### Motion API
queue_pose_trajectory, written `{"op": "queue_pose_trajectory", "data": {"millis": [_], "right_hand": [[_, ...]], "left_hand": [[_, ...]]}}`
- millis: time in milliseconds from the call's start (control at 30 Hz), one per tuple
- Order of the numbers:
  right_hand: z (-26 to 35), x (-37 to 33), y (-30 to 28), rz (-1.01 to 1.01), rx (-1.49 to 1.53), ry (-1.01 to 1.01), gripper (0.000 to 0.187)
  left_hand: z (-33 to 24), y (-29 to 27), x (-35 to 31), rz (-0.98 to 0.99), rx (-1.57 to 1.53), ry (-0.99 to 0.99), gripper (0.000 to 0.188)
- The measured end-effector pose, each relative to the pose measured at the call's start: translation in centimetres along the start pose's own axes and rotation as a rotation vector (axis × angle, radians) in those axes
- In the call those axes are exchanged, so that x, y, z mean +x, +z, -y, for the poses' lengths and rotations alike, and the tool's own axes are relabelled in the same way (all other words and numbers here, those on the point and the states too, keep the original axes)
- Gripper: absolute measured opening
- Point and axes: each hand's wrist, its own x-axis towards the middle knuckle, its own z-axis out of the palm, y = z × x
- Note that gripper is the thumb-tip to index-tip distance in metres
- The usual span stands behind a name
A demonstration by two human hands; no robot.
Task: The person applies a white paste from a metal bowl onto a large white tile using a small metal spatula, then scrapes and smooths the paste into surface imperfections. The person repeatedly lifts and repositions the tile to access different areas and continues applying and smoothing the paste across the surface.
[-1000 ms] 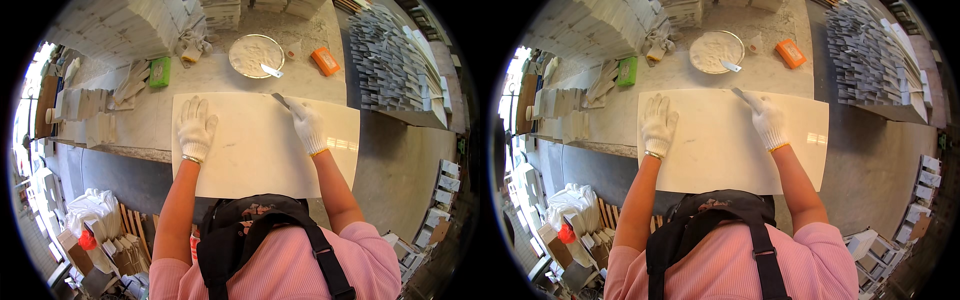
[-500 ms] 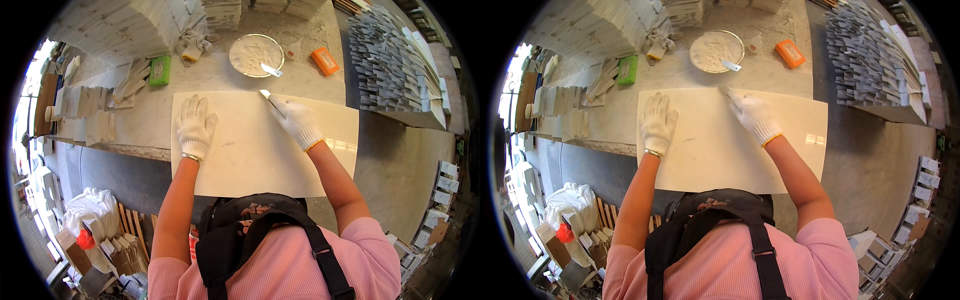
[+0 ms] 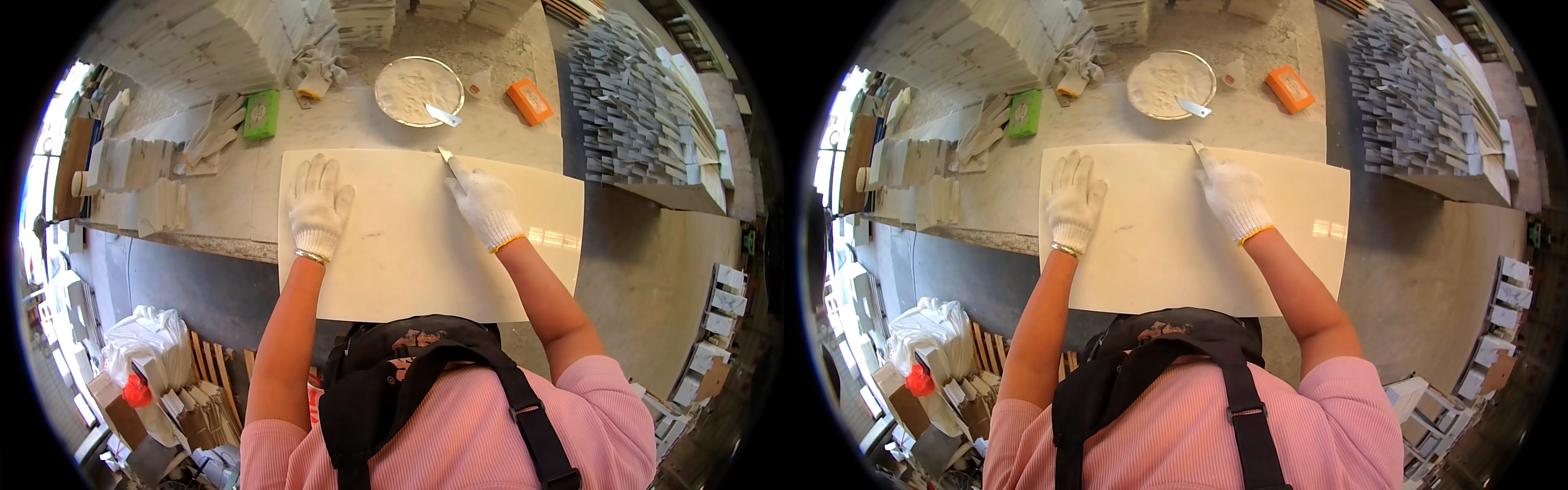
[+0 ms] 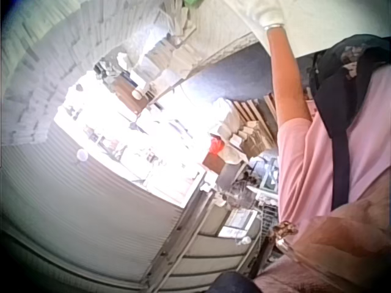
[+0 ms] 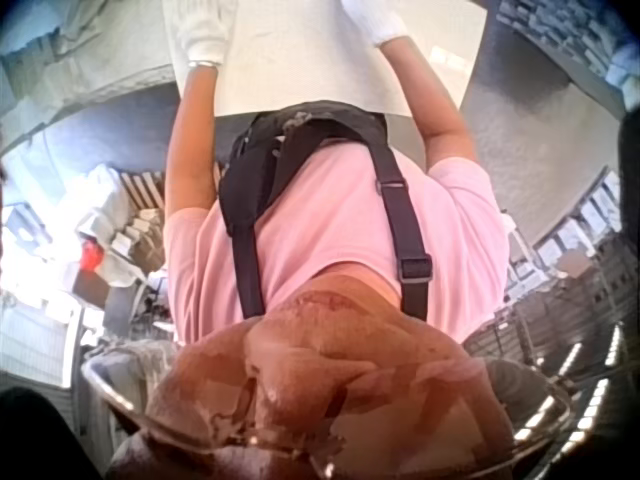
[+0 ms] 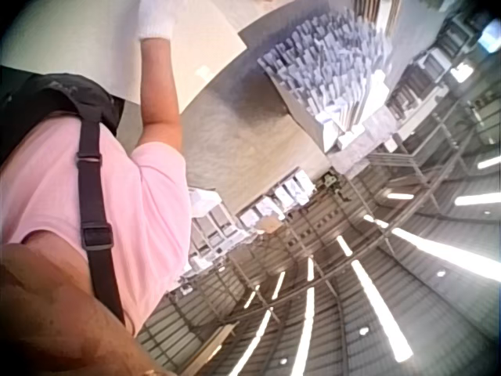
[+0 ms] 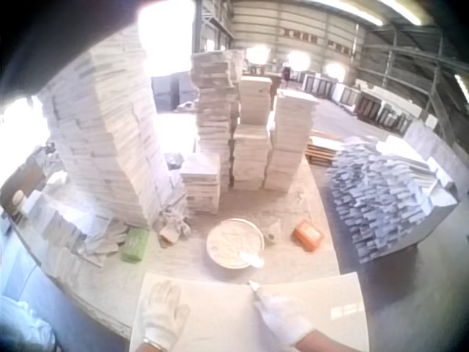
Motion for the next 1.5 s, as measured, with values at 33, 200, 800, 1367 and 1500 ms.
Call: {"op": "queue_pose_trajectory", "data": {"millis": [33, 200, 800, 1367, 1500], "right_hand": [[0.0, -0.1, -0.1, -0.003, 0.025, 0.001, 0.042], [0.3, -0.4, -0.7, -0.040, 0.093, -0.029, 0.039], [0.3, -1.2, -2.4, 0.113, 0.063, -0.051, 0.035], [3.2, -2.8, -3.4, 0.040, 0.742, -0.041, 0.047], [-4.2, 3.9, -3.5, -0.215, 0.860, 0.357, 0.055]], "left_hand": [[0.0, 0.0, 0.0, 0.004, 0.005, -0.002, 0.055], [-0.1, -0.2, -0.1, -0.007, -0.012, 0.005, 0.055], [0.0, 0.1, 0.0, -0.032, -0.026, 0.011, 0.052], [-9.2, -5.2, -2.9, 0.473, -1.774, -0.812, 0.056], [-5.6, -4.7, -4.4, 0.415, -1.687, -0.888, 0.061]]}}
